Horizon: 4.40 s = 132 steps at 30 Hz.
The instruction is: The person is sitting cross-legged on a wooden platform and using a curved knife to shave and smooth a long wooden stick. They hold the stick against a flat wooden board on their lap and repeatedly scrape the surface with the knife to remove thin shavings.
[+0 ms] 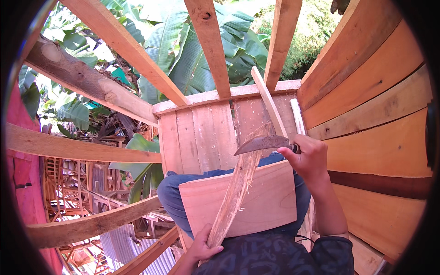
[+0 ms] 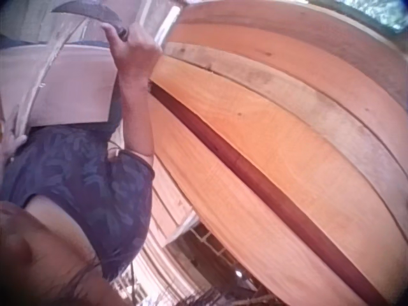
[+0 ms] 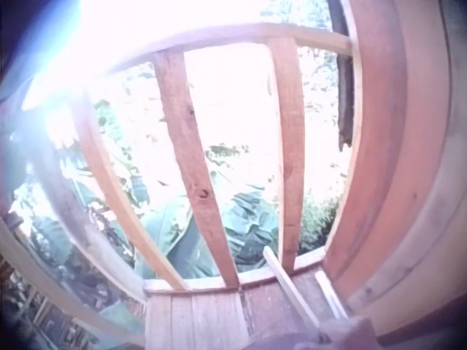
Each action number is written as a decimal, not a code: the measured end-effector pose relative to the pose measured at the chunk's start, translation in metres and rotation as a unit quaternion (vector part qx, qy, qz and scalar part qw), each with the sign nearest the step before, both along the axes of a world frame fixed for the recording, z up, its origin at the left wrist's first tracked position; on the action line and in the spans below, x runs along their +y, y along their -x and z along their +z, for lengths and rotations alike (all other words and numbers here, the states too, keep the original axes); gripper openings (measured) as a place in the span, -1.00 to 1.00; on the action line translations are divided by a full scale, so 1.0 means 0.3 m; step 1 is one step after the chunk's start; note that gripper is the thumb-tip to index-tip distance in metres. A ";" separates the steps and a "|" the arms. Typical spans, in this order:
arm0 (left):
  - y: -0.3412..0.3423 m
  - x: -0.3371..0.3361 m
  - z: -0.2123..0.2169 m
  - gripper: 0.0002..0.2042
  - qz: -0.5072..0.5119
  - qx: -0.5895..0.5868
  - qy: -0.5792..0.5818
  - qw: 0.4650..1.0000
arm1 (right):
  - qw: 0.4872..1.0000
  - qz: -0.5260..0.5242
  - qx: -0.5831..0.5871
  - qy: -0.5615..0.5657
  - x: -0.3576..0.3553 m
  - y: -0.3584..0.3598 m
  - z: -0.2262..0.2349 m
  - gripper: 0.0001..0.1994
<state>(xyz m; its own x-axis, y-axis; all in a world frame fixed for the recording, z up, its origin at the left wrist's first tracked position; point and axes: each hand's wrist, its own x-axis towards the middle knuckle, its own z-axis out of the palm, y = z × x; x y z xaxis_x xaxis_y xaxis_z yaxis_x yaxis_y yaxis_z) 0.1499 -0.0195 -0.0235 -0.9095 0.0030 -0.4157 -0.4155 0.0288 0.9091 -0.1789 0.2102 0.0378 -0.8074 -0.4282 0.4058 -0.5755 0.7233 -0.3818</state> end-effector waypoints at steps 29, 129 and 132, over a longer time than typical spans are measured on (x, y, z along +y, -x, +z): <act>-0.033 0.007 0.036 -0.30 0.019 -0.021 -0.019 0.999 | 0.955 -0.220 -0.074 0.185 0.227 0.137 -0.015 -0.41; 0.114 0.029 0.068 -0.41 0.004 0.018 0.112 0.994 | 0.999 -0.044 -0.010 0.007 0.051 -0.038 -0.082 -0.36; 0.112 0.026 0.063 -0.41 -0.003 0.015 0.113 0.993 | 0.999 -0.045 -0.005 0.015 0.050 -0.034 -0.092 -0.36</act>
